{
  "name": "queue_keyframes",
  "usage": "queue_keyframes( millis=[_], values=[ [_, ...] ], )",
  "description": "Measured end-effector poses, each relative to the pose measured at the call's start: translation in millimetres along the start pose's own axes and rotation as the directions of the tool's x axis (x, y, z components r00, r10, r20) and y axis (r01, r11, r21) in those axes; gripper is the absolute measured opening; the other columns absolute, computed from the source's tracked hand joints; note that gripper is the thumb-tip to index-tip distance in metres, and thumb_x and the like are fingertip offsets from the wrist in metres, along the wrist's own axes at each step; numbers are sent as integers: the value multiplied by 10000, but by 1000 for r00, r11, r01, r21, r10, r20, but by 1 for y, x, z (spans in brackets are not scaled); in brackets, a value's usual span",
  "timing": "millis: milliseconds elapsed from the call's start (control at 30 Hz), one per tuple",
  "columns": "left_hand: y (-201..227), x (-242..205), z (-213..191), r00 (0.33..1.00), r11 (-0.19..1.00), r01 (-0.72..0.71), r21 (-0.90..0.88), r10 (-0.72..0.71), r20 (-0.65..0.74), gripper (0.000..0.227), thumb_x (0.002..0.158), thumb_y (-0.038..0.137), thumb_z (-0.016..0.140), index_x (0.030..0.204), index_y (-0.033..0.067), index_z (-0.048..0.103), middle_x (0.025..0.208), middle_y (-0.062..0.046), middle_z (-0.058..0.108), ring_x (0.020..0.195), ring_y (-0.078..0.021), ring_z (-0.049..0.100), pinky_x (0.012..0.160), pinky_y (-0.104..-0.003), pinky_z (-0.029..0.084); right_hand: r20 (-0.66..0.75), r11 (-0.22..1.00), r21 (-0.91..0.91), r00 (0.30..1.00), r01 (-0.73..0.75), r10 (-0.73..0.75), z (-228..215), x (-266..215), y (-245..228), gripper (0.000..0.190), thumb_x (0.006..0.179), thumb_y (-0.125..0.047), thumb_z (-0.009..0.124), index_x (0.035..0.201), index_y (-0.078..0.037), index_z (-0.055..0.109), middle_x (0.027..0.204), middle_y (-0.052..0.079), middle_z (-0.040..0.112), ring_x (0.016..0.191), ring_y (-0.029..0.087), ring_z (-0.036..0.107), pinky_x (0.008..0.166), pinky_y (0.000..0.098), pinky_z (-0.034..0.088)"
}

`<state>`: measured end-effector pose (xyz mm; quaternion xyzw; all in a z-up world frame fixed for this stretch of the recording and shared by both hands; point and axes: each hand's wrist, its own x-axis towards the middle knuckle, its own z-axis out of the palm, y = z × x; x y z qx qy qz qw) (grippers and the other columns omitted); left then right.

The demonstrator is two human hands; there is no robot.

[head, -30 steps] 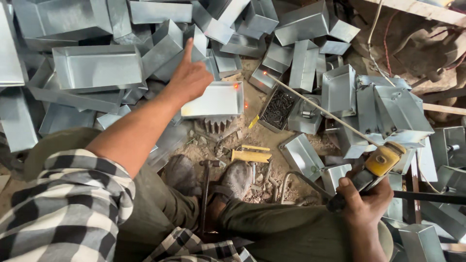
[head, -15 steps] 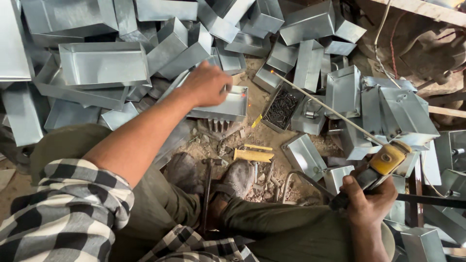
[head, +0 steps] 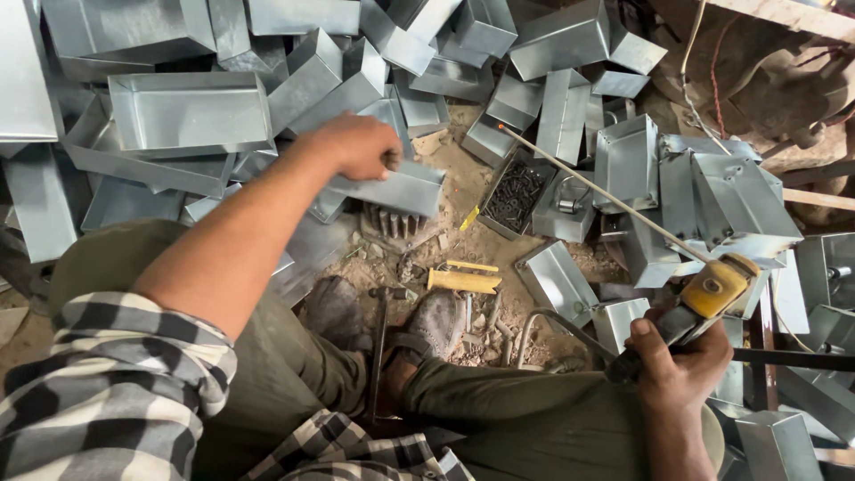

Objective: The person uses a welding tool to join the edges of small metal boxes and then uses a hammer to shape the metal while sitting on the floor.

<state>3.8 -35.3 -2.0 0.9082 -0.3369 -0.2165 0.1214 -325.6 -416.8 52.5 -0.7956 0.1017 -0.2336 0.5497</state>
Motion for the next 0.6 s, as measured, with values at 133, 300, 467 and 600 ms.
queue_keyframes(
  millis=[133,300,467,600],
  values=[
    [-10,2,-5,997,997,57,-46,-54,54,288,774,240,844,1055,217,786,1093,-18,765,1065,-259,717,913,-402,544,22,1000,29,1000,1,-2,4,5,-4,372,892,-196,790,1089,33,572,832,52,627,650,110,608,662,269,522],
    [-15,16,0,989,999,39,4,-38,-145,222,847,239,759,1065,230,804,1090,-32,778,1092,-253,704,1113,-497,429,33,1000,-11,999,-5,5,8,7,-6,389,894,-197,774,1140,31,578,816,54,629,646,109,610,662,266,517],
    [-13,19,4,985,996,82,-19,-84,-149,237,853,291,750,1080,237,793,1113,-32,765,1154,-255,662,1186,-632,243,19,999,-32,1000,-17,17,7,6,-5,412,872,-201,762,1169,16,575,844,48,627,670,120,616,639,261,522],
    [-11,14,4,975,997,65,-29,-70,-211,316,836,302,768,1141,220,761,1166,-94,723,1183,-294,620,1181,-666,135,100,999,38,995,-6,2,4,6,-1,316,898,-198,767,1017,33,585,777,66,640,633,119,613,657,266,505]
  ],
)
